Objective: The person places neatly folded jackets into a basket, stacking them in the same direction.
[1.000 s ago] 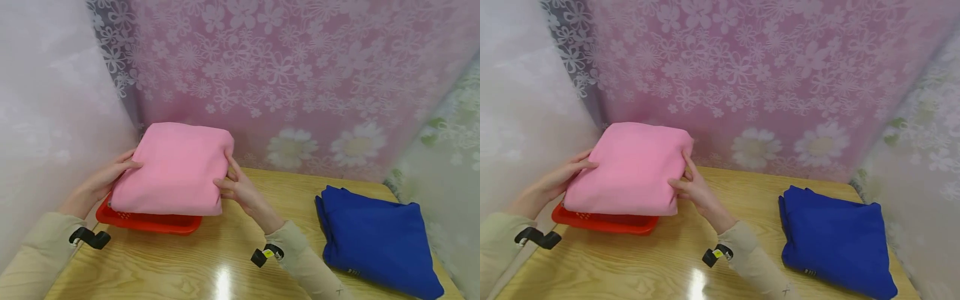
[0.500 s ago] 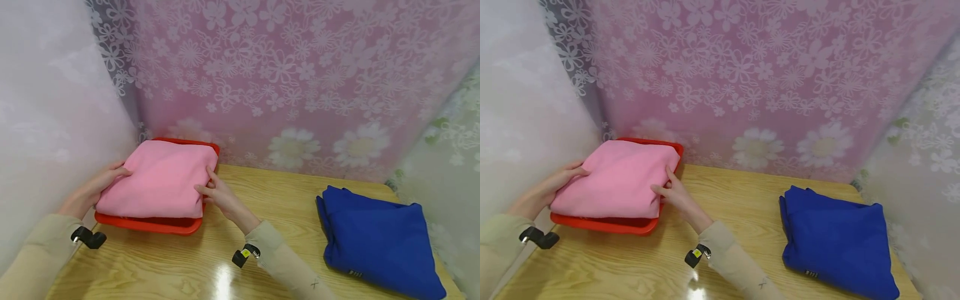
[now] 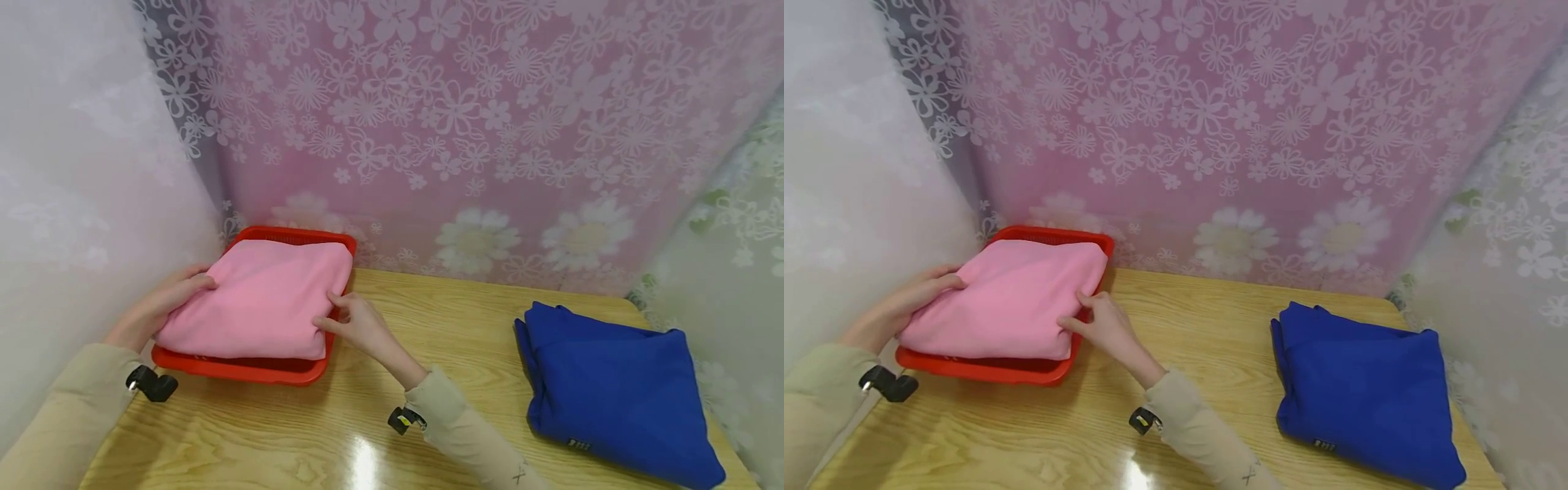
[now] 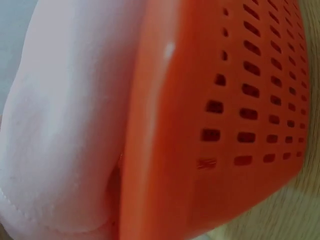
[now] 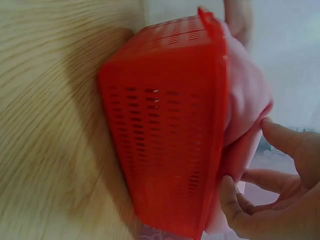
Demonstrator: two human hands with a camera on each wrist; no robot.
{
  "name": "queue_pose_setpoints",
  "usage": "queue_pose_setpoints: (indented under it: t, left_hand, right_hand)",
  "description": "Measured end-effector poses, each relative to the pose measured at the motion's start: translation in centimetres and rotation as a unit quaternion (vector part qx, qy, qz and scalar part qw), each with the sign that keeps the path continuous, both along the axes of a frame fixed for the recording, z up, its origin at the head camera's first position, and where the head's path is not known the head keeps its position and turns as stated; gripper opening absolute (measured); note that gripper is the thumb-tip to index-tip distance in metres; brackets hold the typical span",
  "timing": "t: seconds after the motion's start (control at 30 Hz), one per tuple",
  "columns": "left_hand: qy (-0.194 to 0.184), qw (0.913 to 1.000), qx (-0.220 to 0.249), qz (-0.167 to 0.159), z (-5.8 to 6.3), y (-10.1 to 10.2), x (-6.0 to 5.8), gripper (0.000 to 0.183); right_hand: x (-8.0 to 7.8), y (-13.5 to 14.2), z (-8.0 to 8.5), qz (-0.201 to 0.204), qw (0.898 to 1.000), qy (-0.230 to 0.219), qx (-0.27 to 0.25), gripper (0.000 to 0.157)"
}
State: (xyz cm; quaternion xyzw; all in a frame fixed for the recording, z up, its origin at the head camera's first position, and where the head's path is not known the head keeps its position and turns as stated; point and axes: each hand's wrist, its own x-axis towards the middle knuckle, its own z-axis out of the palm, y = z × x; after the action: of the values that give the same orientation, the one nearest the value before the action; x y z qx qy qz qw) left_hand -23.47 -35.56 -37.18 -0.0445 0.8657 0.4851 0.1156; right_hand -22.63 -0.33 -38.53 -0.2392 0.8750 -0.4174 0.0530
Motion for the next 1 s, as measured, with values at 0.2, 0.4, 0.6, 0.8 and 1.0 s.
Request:
queue_pose_setpoints:
  t: [0.2,0.4,0.6,0.8,1.0]
  left_hand:
    - [0.033,0.9985,-0.039,-0.017,0.0,0.3,0.1,0.068]
    - [0.095,0.9826,-0.152,-0.049,-0.4,1.0,-0.3,0.062]
    - [0.158,0.9565,-0.245,-0.007,-0.1,2.7,0.8,0.065]
    - [0.249,0.9198,-0.302,-0.026,0.3,4.7,3.2,0.06]
    - [0.177,0.9184,-0.331,-0.124,-1.4,5.4,4.7,0.08]
  right_hand:
    - [0.2,-0.5,-1.6,0.0,0.989,0.113,0.094,0.056]
    - [0.4,-1.1,-2.2,-0.005,0.979,0.143,0.146,0.057]
    - [0.9,-0.7,-2.0,0.016,0.978,0.174,0.111,0.056]
    - [1.2,-0.3,-1.7,0.118,0.962,0.208,0.133,0.052]
    - [1.6,-1.0,-1.8,0.141,0.936,0.224,0.231,0.041]
